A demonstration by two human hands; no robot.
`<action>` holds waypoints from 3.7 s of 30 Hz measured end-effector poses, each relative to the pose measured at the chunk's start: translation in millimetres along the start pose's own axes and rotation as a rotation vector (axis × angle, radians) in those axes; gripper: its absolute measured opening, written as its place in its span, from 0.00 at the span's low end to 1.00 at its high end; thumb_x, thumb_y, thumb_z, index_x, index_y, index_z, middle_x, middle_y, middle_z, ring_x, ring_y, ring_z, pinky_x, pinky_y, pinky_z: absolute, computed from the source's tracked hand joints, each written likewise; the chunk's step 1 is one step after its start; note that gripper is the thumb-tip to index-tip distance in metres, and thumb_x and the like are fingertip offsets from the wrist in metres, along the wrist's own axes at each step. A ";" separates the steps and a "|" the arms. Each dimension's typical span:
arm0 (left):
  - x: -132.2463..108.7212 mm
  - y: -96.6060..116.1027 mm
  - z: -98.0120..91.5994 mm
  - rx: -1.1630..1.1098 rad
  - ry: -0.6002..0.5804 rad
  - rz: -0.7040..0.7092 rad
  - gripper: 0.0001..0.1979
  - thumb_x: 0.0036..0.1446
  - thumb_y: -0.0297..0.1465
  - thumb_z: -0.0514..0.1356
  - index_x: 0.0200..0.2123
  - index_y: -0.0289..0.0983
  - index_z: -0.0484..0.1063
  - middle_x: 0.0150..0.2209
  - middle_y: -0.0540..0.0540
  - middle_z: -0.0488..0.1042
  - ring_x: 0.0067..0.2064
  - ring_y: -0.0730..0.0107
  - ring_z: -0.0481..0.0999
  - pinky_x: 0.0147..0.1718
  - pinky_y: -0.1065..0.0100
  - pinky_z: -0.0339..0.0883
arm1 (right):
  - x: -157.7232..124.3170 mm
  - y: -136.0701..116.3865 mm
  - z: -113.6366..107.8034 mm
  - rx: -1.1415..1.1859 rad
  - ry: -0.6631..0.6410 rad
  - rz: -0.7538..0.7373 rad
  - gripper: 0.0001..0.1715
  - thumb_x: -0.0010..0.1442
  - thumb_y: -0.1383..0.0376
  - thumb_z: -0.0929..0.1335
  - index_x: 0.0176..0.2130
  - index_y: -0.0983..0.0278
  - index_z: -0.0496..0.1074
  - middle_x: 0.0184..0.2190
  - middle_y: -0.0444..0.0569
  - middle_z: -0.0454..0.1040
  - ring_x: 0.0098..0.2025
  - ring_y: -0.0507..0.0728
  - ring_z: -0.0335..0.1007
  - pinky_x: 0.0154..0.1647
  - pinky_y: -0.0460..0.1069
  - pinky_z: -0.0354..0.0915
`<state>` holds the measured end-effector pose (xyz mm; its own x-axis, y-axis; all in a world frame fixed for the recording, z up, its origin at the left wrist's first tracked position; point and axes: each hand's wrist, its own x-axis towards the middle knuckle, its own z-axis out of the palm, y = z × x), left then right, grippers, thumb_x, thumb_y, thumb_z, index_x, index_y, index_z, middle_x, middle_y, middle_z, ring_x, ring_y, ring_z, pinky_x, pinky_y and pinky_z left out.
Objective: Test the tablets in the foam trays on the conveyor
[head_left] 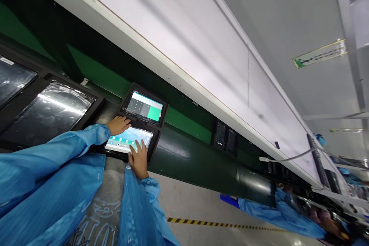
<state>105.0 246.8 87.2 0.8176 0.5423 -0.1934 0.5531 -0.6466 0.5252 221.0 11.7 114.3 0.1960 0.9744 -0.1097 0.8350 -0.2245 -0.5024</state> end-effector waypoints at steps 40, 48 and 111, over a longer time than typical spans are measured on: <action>-7.1 -38.7 30.6 -0.660 0.213 -0.473 0.46 0.61 0.51 0.55 0.72 0.34 0.42 0.69 0.32 0.56 0.70 0.46 0.58 0.67 0.46 0.57 | 190.9 150.6 -54.8 0.806 0.380 0.707 0.46 0.47 0.64 0.76 0.63 0.63 0.65 0.58 0.52 0.75 0.56 0.60 0.74 0.61 0.55 0.67; -68.0 -21.2 43.0 -0.454 0.219 -0.322 0.47 0.64 0.50 0.54 0.73 0.32 0.34 0.71 0.26 0.49 0.71 0.38 0.54 0.65 0.39 0.58 | 201.4 148.3 -50.1 0.806 0.424 0.746 0.40 0.52 0.60 0.74 0.61 0.66 0.67 0.55 0.54 0.77 0.56 0.61 0.74 0.64 0.57 0.63; 114.2 -33.3 -17.5 -0.478 0.444 -0.548 0.39 0.64 0.47 0.51 0.70 0.30 0.49 0.67 0.31 0.60 0.69 0.42 0.59 0.68 0.48 0.54 | 201.2 144.5 -47.2 0.713 0.430 0.791 0.42 0.53 0.55 0.75 0.62 0.65 0.66 0.56 0.56 0.76 0.60 0.64 0.71 0.65 0.60 0.61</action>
<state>177.2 339.7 62.1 0.2603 0.9373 -0.2319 0.6437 0.0106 0.7652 405.4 175.0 60.1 0.8101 0.4482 -0.3779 -0.0545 -0.5843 -0.8097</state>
